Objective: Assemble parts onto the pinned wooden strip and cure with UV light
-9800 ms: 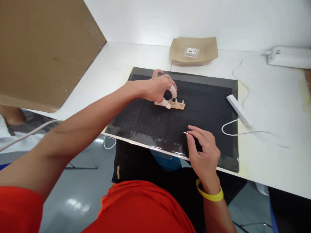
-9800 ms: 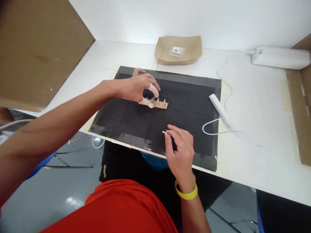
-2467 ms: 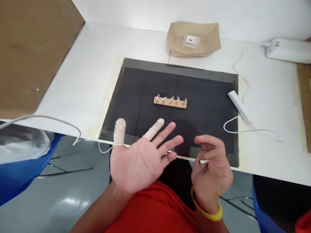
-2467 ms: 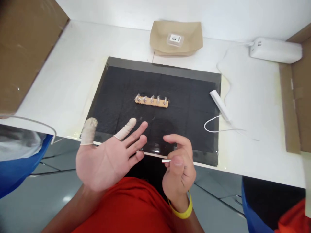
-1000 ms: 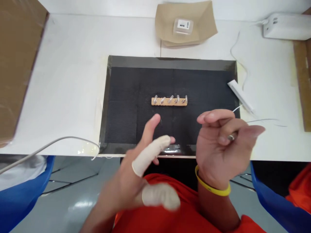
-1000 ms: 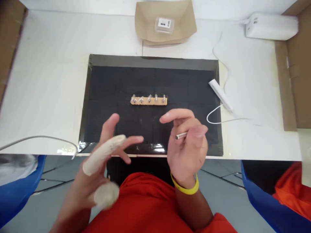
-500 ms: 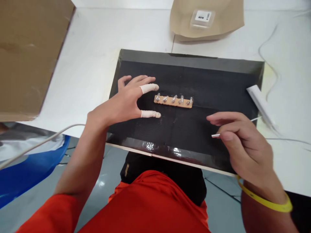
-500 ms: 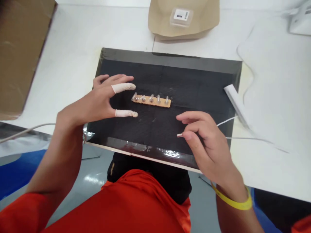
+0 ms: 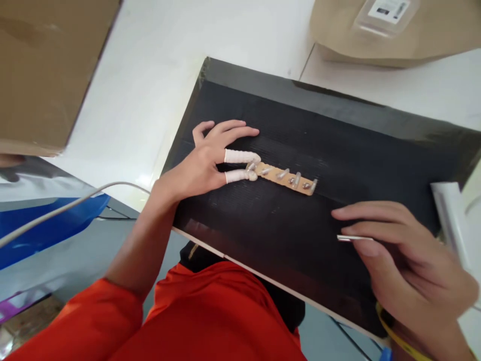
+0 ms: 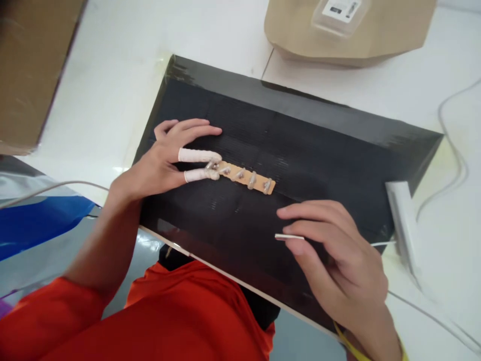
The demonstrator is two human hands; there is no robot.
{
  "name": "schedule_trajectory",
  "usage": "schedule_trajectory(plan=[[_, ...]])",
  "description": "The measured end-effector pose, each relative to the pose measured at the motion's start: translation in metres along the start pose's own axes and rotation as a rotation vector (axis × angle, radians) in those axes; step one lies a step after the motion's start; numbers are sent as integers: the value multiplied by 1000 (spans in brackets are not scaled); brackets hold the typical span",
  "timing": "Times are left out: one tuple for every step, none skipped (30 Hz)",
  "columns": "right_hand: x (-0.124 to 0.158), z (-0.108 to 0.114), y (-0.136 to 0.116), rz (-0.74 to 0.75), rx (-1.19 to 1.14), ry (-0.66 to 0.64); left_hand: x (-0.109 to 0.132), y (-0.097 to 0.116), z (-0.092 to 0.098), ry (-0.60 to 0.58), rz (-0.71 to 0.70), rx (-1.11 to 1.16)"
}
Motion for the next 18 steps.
schedule_trajectory(plan=[[1, -2, 1, -9, -34, 21, 1, 2, -1, 13, 14, -2], [2, -4, 2, -10, -65, 45, 2, 4, -3, 28, 26, -1], [2, -6, 2, -6, -87, 64, 3, 5, -4, 45, 39, 0], [2, -7, 3, 6, -102, 77, 4, 6, -6, 61, 50, 3], [1, -9, 2, 17, -112, 94, 4, 7, -7, 75, 59, 6], [1, -10, 2, 18, -118, 111, 5, 7, -8, 87, 64, 10], [0, -11, 2, 13, -123, 127, 5, 7, -8, 97, 66, 13], [0, -12, 1, 13, -129, 141, 5, 7, -9, 102, 68, 15], [-1, -12, 1, 12, -132, 152, 5, 6, -9, 104, 67, 16], [-1, -13, 0, 16, -133, 162, 5, 5, -9, 101, 64, 16], [0, -13, 0, 21, -129, 175, 6, 4, -10, 99, 63, 15], [0, -13, -1, 38, -126, 190, 6, 3, -10, 101, 61, 10], [0, -13, -1, 52, -121, 209, 6, 3, -11, 106, 59, 3], [1, -13, -2, 60, -115, 233, 7, 3, -12, 114, 57, -6], [1, -14, -1, 66, -110, 257, 7, 4, -13, 128, 54, -19], [1, -14, -1, 74, -104, 280, 8, 5, -14, 143, 50, -33], [1, -15, 0, 79, -94, 303, 9, 7, -15, 160, 48, -50], [0, -15, 2, 79, -82, 322, 10, 8, -16, 177, 48, -67]])
Point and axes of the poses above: each hand's wrist, its own x-axis away from the middle knuckle, its own z-axis out of the back of the hand, y = z × x, the point moved 2 cm from there along -x, towards the middle knuckle, and after that the axes turned 11 degrees about -z, right-handed, at the moved point
